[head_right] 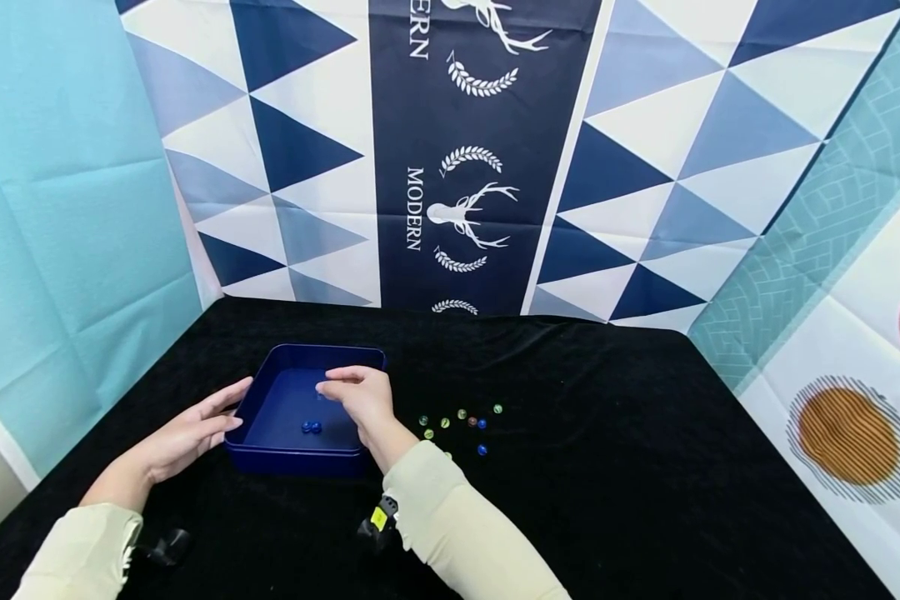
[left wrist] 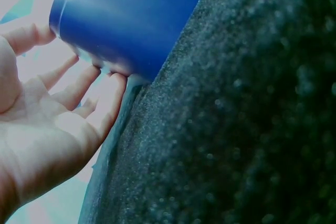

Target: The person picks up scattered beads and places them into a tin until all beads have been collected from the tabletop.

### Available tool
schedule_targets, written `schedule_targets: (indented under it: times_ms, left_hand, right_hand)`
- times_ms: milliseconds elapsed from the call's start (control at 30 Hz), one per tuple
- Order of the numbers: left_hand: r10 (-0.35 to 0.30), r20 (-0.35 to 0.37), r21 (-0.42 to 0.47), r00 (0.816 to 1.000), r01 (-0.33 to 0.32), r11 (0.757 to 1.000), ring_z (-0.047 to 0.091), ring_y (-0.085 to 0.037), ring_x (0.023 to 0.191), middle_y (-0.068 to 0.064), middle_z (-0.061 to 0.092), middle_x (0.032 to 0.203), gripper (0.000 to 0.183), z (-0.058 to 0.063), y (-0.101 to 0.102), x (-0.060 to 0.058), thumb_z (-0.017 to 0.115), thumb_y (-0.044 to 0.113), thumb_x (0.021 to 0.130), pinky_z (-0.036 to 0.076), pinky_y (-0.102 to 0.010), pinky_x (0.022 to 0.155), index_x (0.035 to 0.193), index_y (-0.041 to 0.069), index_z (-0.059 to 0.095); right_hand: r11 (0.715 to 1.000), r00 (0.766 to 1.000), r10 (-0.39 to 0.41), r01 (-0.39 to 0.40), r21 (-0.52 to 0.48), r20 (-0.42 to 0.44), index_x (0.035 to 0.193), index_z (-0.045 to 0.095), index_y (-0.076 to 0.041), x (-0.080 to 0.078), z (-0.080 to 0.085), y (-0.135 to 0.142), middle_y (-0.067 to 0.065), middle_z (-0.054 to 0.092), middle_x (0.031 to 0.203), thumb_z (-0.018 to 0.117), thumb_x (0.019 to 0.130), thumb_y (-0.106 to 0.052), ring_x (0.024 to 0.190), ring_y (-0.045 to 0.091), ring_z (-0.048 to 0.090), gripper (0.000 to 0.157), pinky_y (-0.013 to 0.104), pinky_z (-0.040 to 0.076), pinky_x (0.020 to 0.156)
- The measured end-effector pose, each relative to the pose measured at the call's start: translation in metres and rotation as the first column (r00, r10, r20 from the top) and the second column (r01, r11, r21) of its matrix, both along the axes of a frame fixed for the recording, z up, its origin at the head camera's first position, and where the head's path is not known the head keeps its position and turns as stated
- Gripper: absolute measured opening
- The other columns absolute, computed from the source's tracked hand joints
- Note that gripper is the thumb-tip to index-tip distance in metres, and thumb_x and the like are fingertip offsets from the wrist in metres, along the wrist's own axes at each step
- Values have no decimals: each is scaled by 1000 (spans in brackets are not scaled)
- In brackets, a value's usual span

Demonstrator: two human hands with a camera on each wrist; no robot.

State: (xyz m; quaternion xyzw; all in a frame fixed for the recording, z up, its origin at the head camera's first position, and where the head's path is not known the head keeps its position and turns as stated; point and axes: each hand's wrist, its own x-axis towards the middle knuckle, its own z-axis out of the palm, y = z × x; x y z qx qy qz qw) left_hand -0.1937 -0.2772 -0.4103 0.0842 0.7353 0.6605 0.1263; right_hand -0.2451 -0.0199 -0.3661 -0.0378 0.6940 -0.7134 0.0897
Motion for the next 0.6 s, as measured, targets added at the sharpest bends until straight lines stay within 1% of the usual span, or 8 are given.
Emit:
schedule_targets:
  times_ms: [133,367,600]
  left_hand:
    - [2,-6,-2,1000,-2,1000,3,-40,137,-20,0,153,68,0,0,0,47,13,97,8,-59,105,151,11,6]
    - [-5,-14,3,1000,5,1000,4,-39,137,-20,0,153,68,1,1,0,47,12,97,9,-58,105,151,10,6]
    - [-2,-7,-6,1000,2,1000,6,-39,136,-19,0,153,70,-1,0,0,49,15,96,9,-57,105,151,11,6]
  right_hand:
    - [1000,1000,-2,2,12,4,95,71,-2,1,0,1,5,69,83,75,76,-5,79,16,66,20,37,47,86]
    - [1000,1000,2,-2,-17,-9,95,71,1,5,-1,7,5,69,84,75,76,-4,78,16,65,20,41,47,86]
    - [1000,999,11,-10,9,-32,94,71,-1,12,-2,15,4,69,84,74,77,-6,78,16,65,18,43,47,86]
